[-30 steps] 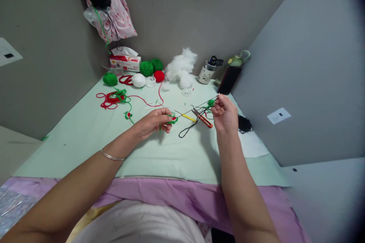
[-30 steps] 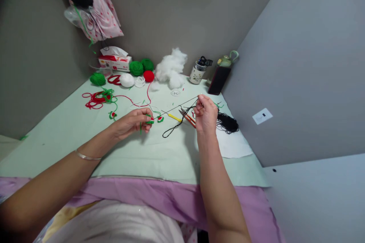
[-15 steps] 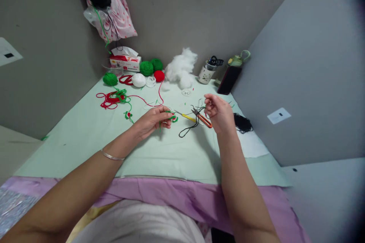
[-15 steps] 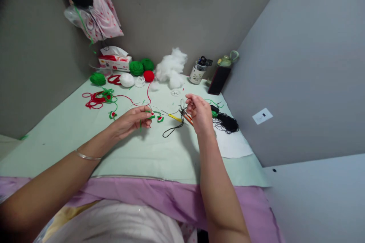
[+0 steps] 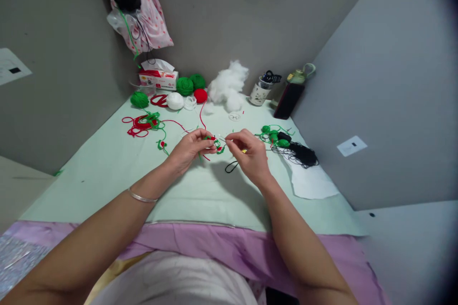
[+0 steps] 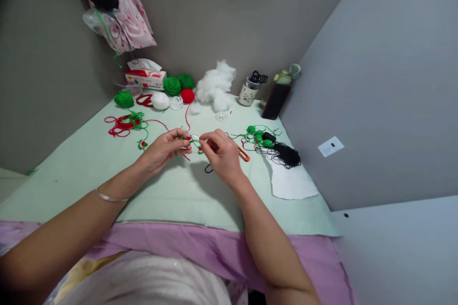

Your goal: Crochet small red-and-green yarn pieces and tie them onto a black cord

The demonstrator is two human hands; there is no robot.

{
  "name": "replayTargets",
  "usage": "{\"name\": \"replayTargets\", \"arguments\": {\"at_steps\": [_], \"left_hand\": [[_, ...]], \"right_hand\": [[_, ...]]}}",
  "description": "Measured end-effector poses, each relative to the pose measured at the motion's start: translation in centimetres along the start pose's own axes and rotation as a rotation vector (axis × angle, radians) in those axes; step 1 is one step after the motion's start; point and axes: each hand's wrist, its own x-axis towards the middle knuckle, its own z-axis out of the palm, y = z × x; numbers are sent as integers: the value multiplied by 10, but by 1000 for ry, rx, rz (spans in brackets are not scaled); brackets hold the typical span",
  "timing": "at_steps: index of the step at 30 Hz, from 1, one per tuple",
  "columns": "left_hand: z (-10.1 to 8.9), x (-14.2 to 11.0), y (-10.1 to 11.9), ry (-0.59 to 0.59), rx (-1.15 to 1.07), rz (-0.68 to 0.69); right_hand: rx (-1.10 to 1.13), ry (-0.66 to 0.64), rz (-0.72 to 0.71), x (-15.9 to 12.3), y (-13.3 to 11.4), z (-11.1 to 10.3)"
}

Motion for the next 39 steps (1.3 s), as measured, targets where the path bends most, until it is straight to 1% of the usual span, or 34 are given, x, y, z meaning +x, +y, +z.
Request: {"name": "replayTargets", "arguments": {"at_steps": [2, 5, 16, 21, 25, 29, 33, 36, 39], "left_hand": [[0, 0, -1, 21, 25, 12], [0, 1, -2, 40, 46, 21], [1, 1, -1, 58, 87, 46], [1, 1, -5, 90, 201, 96], [2, 0, -10, 104, 345, 210], [3, -2, -18, 158, 517, 350], [3, -4, -22, 175, 635, 446], [3, -6, -21, 176, 639, 518], [3, -8, -20, 175, 645, 610]], "right_hand": [[-92, -56, -46, -2, -5, 2], [-152, -97, -68, -3, -8, 5], [-208, -77, -71, -4, -5, 9], [-233, -106, -47, -4, -4, 8], [-240, -147, -12, -4, -2, 9], [-234, -151, 41, -4, -2, 12], [-200, -148, 88, -5, -3, 17], [-90, -128, 144, -5, -4, 17], [141, -129, 262, -3, -4, 15]]}}
